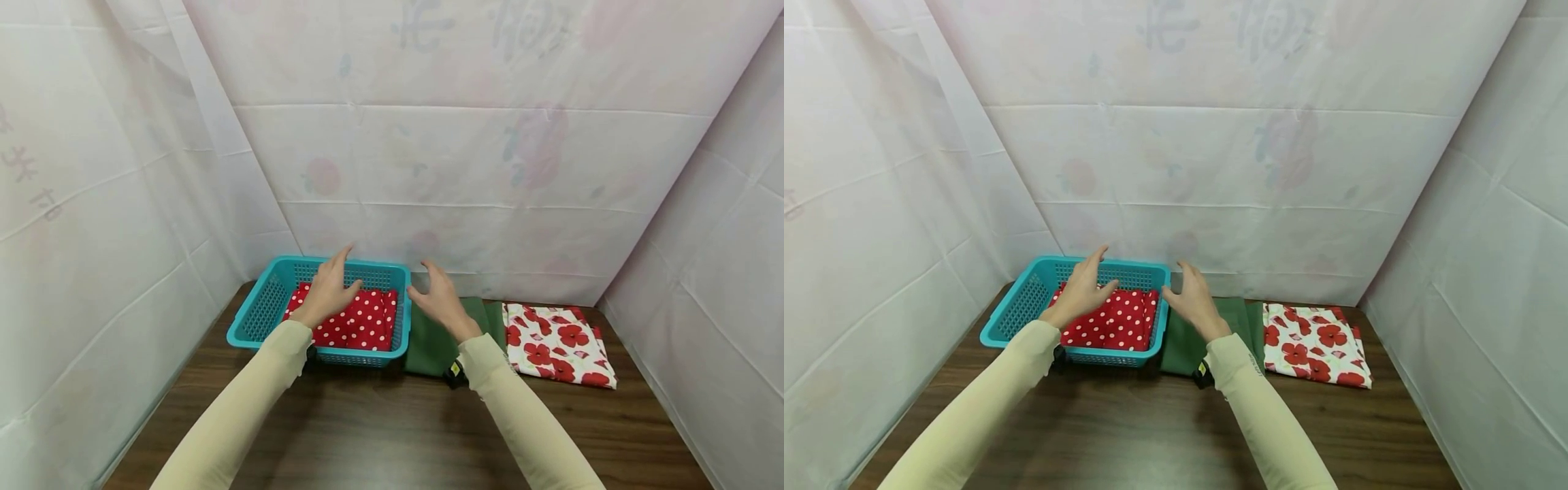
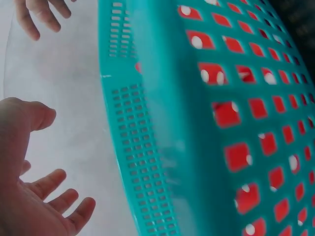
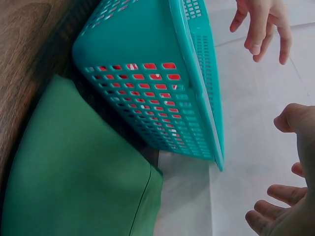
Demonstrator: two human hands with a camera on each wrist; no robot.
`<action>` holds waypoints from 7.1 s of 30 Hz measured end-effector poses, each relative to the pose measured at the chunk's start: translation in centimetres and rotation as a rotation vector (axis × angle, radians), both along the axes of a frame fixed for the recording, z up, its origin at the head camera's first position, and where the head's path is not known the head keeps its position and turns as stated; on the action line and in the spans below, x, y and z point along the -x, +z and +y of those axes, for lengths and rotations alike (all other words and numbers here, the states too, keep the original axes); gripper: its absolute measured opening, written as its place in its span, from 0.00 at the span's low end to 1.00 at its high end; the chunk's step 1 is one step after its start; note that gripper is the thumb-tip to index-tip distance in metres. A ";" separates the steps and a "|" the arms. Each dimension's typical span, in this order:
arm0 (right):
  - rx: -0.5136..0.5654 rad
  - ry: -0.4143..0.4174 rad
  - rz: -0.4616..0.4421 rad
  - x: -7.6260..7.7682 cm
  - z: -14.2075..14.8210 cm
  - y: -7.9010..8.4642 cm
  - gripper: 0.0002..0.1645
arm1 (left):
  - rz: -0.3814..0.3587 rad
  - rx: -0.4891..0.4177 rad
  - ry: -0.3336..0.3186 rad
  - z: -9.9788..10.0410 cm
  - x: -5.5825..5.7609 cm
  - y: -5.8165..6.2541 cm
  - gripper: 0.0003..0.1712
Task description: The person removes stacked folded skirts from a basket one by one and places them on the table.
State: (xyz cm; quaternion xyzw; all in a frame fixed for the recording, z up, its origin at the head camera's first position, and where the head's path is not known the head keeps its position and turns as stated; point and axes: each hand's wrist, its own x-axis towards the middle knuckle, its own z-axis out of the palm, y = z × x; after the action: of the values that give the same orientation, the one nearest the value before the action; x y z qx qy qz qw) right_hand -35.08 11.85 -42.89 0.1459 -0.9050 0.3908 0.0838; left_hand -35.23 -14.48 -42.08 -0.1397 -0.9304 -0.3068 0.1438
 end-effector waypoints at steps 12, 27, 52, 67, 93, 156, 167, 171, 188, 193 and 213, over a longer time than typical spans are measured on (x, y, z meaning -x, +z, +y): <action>0.005 0.011 -0.024 0.1 -1.8 -1.0 0.44 | -0.068 0.009 0.045 -2.0 -0.1 -1.9 0.54; -0.009 0.097 -0.076 -1.0 -5.7 -2.1 0.47 | -0.157 0.074 0.090 -3.9 -0.7 -3.9 0.61; -0.069 0.148 -0.080 -1.8 -9.6 -2.0 0.54 | -0.266 0.228 0.164 -7.2 -1.3 -4.8 0.67; -0.130 0.015 -0.218 -2.0 -12.0 -3.0 0.71 | -0.341 0.192 0.191 -8.7 -1.5 -4.8 0.72; -0.045 -0.053 -0.404 -2.8 -12.1 -3.6 0.67 | -0.582 0.046 0.172 -10.1 -1.1 -5.7 0.70; -0.017 0.089 -0.422 -2.1 -11.4 -4.8 0.34 | -0.594 0.033 -0.022 -11.1 -0.9 -5.3 0.45; 0.043 0.095 -0.365 -1.8 -11.0 -4.7 0.26 | -0.502 -0.005 -0.021 -10.9 -1.6 -4.1 0.34; 0.083 0.079 -0.369 -2.1 -11.2 -4.4 0.28 | -0.463 -0.004 -0.018 -10.8 -1.9 -3.5 0.32; 0.246 -0.012 -0.182 -3.1 -10.1 0.0 0.23 | -0.260 -0.074 0.029 -9.5 -3.8 -0.1 0.34; 0.252 -0.080 -0.116 -3.6 -9.2 0.5 0.16 | -0.250 -0.114 0.050 -8.5 -4.6 0.4 0.37; 0.352 -0.060 -0.084 -6.5 -4.1 3.0 0.22 | -0.137 -0.317 0.039 -3.4 -7.7 1.2 0.34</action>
State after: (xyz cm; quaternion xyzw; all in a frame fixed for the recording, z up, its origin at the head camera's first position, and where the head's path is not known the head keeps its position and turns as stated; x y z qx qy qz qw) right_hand -28.54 7.76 -39.92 0.0853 -0.8293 0.5463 0.0816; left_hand -27.56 -17.84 -40.85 -0.0759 -0.8805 -0.4557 0.1061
